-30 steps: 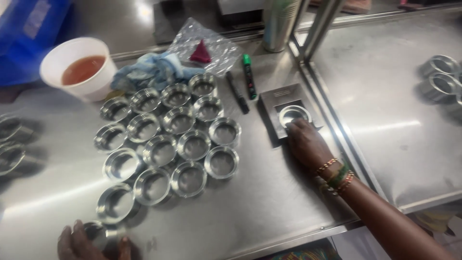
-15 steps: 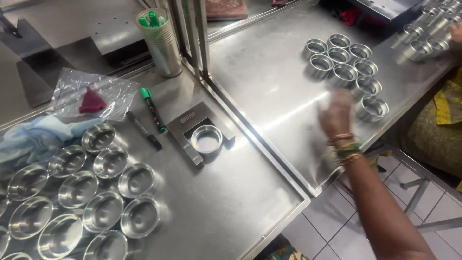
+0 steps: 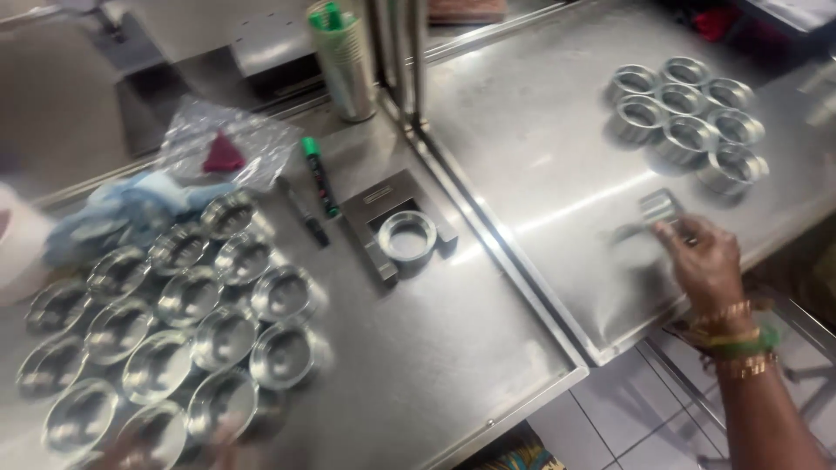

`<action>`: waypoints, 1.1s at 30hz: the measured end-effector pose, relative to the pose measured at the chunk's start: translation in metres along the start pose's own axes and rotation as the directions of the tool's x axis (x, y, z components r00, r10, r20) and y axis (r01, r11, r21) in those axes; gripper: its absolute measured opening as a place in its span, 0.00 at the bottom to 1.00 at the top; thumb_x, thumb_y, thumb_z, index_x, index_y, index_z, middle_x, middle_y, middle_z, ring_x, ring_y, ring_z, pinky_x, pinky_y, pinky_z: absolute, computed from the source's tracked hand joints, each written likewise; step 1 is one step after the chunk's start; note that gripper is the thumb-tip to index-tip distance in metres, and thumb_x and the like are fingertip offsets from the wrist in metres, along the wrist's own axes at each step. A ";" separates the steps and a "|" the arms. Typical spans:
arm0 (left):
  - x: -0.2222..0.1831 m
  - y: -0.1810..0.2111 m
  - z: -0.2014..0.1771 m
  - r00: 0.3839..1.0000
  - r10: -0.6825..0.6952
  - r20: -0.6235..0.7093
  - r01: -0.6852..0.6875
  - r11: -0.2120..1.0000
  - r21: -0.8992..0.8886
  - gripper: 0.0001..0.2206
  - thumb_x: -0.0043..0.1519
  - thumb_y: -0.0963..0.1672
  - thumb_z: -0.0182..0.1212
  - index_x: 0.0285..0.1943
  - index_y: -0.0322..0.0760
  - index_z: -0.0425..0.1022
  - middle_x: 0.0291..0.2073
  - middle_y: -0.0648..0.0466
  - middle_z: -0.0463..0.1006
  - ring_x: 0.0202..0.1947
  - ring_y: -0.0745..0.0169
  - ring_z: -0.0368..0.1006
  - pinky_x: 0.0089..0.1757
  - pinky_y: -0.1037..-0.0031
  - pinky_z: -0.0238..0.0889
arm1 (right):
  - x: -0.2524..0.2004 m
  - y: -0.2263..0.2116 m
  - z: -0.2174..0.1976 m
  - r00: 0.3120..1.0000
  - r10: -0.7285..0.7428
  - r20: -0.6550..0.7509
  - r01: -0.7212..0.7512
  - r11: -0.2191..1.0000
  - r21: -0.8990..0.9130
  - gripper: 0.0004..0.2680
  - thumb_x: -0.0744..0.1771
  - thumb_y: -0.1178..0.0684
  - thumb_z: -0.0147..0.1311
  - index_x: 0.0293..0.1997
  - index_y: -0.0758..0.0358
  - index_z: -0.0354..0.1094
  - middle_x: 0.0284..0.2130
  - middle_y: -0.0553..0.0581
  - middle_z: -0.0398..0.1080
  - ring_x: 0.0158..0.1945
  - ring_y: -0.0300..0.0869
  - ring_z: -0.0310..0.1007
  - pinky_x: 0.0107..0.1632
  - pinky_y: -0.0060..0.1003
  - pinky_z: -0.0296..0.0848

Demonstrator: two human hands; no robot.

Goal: The worker marks metal ring components with a marker and then tests them against a quality control gauge.

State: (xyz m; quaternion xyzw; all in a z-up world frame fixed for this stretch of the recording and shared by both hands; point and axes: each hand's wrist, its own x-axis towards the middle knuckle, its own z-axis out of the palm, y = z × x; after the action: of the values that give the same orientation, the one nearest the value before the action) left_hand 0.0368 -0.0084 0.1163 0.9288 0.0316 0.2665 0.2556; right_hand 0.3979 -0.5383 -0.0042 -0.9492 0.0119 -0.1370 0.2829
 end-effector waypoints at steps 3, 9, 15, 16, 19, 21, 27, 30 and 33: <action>0.033 0.038 0.154 0.999 -0.042 0.014 0.042 0.999 0.004 0.21 0.60 0.46 0.69 0.57 0.30 0.72 0.53 0.40 0.73 0.60 0.41 0.66 0.62 0.50 0.58 | -0.038 -0.065 -0.002 0.982 -0.067 0.175 0.023 0.970 0.242 0.11 0.70 0.48 0.58 0.51 0.64 0.76 0.35 0.65 0.78 0.29 0.55 0.70 0.31 0.44 0.68; 0.095 0.065 0.313 0.985 -0.172 0.034 0.166 0.978 0.122 0.25 0.59 0.47 0.59 0.60 0.23 0.66 0.59 0.35 0.66 0.65 0.38 0.58 0.68 0.51 0.41 | -0.063 -0.123 0.013 0.820 -0.552 0.151 0.490 0.813 0.314 0.08 0.71 0.52 0.55 0.51 0.65 0.74 0.42 0.63 0.77 0.42 0.45 0.79 0.38 0.37 0.77; 0.086 0.068 0.306 0.966 -0.218 0.140 0.176 0.948 0.265 0.07 0.70 0.41 0.49 0.48 0.33 0.73 0.44 0.43 0.76 0.51 0.52 0.71 0.60 0.59 0.59 | -0.042 -0.081 0.053 0.522 -0.825 0.215 0.852 0.517 -0.085 0.09 0.69 0.62 0.51 0.56 0.67 0.72 0.43 0.68 0.75 0.43 0.49 0.78 0.39 0.35 0.79; 0.080 0.072 0.299 0.971 -0.151 0.185 0.092 0.951 0.294 0.07 0.71 0.40 0.49 0.47 0.35 0.74 0.42 0.45 0.77 0.48 0.54 0.73 0.58 0.61 0.63 | -0.040 -0.076 0.057 0.438 -0.865 0.245 0.896 0.400 -0.193 0.10 0.69 0.64 0.51 0.55 0.67 0.72 0.43 0.68 0.74 0.42 0.49 0.78 0.39 0.35 0.79; 0.044 0.076 0.278 0.981 0.035 0.190 -0.066 0.985 0.159 0.09 0.66 0.44 0.54 0.47 0.35 0.76 0.40 0.44 0.78 0.48 0.51 0.73 0.59 0.59 0.62 | -0.064 -0.113 0.050 0.673 -0.659 0.335 0.697 0.717 0.012 0.08 0.69 0.61 0.54 0.54 0.67 0.71 0.41 0.66 0.74 0.38 0.48 0.78 0.36 0.37 0.80; 0.005 0.071 0.254 0.963 0.057 0.264 -0.067 0.997 0.028 0.11 0.64 0.45 0.56 0.48 0.34 0.76 0.42 0.43 0.78 0.49 0.50 0.73 0.61 0.57 0.59 | -0.084 -0.133 0.053 0.703 -0.612 0.361 0.618 0.778 0.114 0.07 0.68 0.60 0.56 0.51 0.66 0.72 0.41 0.64 0.75 0.38 0.48 0.78 0.36 0.38 0.80; -0.106 0.026 0.143 0.924 -0.053 0.378 0.013 0.994 0.108 0.13 0.65 0.47 0.56 0.46 0.32 0.77 0.43 0.41 0.77 0.52 0.45 0.70 0.66 0.49 0.45 | -0.118 -0.162 0.101 0.542 -0.791 0.285 0.704 0.612 0.359 0.05 0.64 0.58 0.59 0.42 0.59 0.73 0.37 0.55 0.76 0.41 0.44 0.77 0.45 0.37 0.79; -0.136 0.004 0.104 0.867 -0.262 0.425 0.168 0.955 0.246 0.15 0.68 0.50 0.53 0.46 0.34 0.76 0.43 0.43 0.76 0.53 0.48 0.68 0.68 0.50 0.41 | -0.125 -0.179 0.116 0.512 -0.808 0.293 0.733 0.588 0.340 0.06 0.63 0.57 0.58 0.42 0.58 0.74 0.38 0.55 0.76 0.41 0.44 0.75 0.44 0.37 0.77; -0.149 -0.014 0.082 0.828 -0.415 0.377 0.270 0.884 0.381 0.16 0.66 0.51 0.52 0.44 0.36 0.77 0.50 0.42 0.72 0.58 0.45 0.63 0.65 0.50 0.41 | -0.130 -0.211 0.116 0.571 -0.724 0.388 0.688 0.679 0.254 0.05 0.66 0.54 0.56 0.42 0.58 0.75 0.38 0.55 0.76 0.39 0.43 0.74 0.41 0.36 0.75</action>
State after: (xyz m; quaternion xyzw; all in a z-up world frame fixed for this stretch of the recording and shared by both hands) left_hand -0.0471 -0.0625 -0.0218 0.9717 0.1818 -0.0138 0.1505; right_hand 0.2921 -0.2863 -0.0164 -0.8670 -0.4398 -0.0104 0.2340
